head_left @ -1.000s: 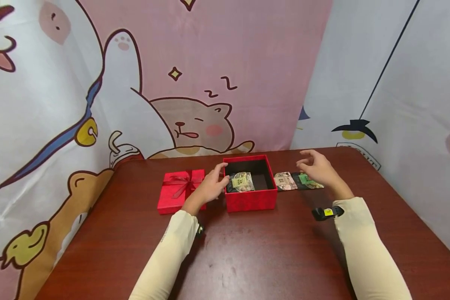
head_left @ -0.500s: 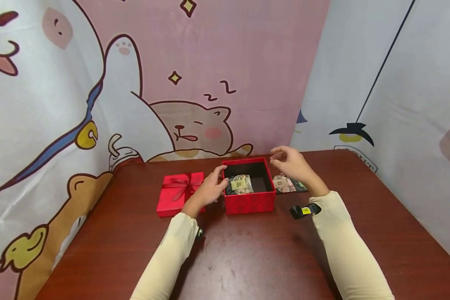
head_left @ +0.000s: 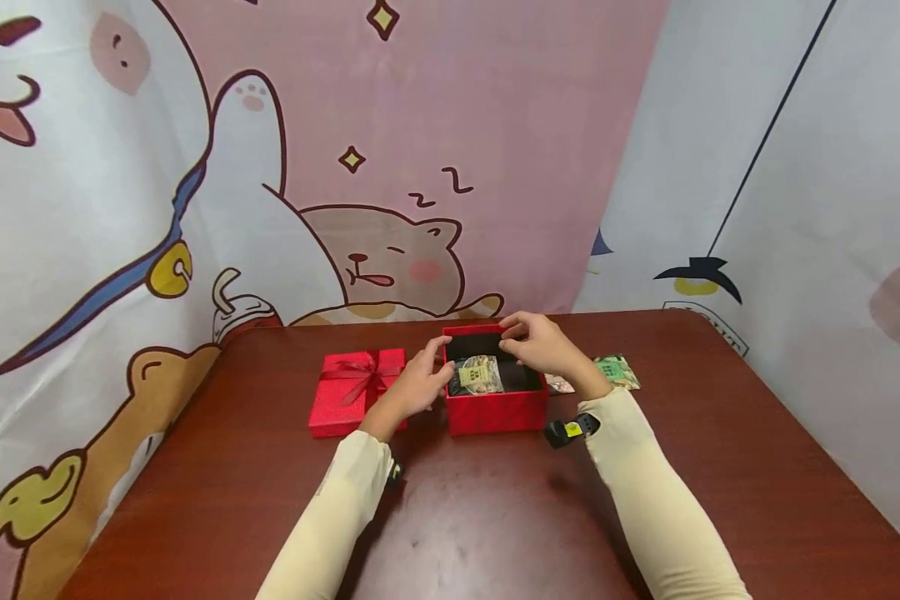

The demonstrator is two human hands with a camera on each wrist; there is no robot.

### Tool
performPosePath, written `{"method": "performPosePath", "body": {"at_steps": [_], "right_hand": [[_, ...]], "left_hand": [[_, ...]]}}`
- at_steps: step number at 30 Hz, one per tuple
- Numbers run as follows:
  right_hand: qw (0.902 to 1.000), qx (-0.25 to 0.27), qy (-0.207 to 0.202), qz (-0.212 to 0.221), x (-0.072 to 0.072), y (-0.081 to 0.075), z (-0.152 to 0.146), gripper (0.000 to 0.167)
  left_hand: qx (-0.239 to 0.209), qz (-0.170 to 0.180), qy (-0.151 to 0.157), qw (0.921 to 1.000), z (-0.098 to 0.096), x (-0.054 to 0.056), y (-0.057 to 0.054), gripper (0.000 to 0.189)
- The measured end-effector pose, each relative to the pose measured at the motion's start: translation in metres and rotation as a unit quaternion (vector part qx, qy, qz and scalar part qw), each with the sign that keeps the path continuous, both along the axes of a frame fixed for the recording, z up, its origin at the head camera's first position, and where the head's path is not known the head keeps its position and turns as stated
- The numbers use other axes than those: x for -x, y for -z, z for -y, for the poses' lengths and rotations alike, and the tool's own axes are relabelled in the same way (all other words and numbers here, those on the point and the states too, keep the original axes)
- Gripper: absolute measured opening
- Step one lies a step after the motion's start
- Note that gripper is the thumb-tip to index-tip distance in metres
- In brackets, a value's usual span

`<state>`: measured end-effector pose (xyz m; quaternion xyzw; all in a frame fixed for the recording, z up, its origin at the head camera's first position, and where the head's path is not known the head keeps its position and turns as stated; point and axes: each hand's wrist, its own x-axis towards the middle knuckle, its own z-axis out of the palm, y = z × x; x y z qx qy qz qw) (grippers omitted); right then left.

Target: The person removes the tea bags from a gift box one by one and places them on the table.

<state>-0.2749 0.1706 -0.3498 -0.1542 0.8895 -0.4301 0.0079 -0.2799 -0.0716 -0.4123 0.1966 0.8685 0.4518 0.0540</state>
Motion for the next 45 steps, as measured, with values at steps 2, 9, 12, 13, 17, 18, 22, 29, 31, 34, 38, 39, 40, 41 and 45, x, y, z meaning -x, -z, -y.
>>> {"method": "performPosePath", "body": {"at_steps": [2,9,12,13,17,18,22,29,31,34,38,39,40,41,45], "right_hand": [[0.9999,0.003,-0.003,0.009,0.002,0.003,0.007,0.038],[0.9991,-0.029,0.001,0.031,0.009,0.014,0.018,0.042],[0.9982,-0.045,-0.003,0.039,0.011,0.016,0.022,0.044],[0.9981,-0.045,-0.004,0.042,0.012,0.018,0.024,0.046],[0.9981,-0.045,-0.005,0.043,0.014,0.024,0.029,0.049],[0.9981,-0.045,-0.005,0.042,0.015,0.025,0.030,0.049],[0.9977,-0.048,-0.001,0.047,0.016,0.027,0.033,0.050],[0.9973,-0.051,0.000,0.053,0.019,0.034,0.036,0.049],[0.9973,-0.050,0.000,0.054,0.020,0.037,0.036,0.049],[0.9977,-0.046,0.004,0.049,0.020,0.039,0.035,0.049],[0.9985,-0.033,0.016,0.041,0.020,0.039,0.035,0.049],[0.9986,-0.029,0.018,0.040,0.020,0.039,0.035,0.049],[0.9987,-0.025,0.021,0.040,0.020,0.039,0.035,0.049],[0.9985,-0.021,0.026,0.044,0.019,0.039,0.035,0.049],[0.9967,-0.030,0.051,0.057,0.019,0.039,0.037,0.052]], "left_hand": [[0.003,0.001,-0.002,1.0000,0.002,-0.001,0.000,0.056],[0.004,0.004,0.005,1.0000,0.000,0.001,0.001,0.057],[0.004,0.010,0.004,0.9999,0.000,0.000,0.001,0.057],[0.004,0.013,0.005,0.9999,0.000,0.000,0.001,0.057],[0.001,0.008,0.008,0.9999,0.002,0.000,0.002,0.057],[0.002,0.008,0.008,0.9999,0.002,0.000,0.002,0.057],[-0.001,0.005,0.006,1.0000,0.002,0.001,0.002,0.056],[-0.003,0.013,0.002,0.9999,0.001,0.001,0.004,0.056],[-0.001,0.017,0.001,0.9998,0.001,0.001,0.005,0.056],[-0.002,0.014,0.000,0.9999,0.000,0.001,0.007,0.055],[-0.001,0.009,-0.001,1.0000,0.000,0.002,0.007,0.055],[0.001,0.009,-0.001,1.0000,0.000,0.001,0.006,0.055],[0.002,0.009,-0.001,1.0000,0.000,0.001,0.006,0.056],[0.003,0.009,0.000,1.0000,0.000,0.001,0.006,0.056],[-0.003,0.007,0.001,1.0000,0.000,0.001,0.007,0.055]]}}
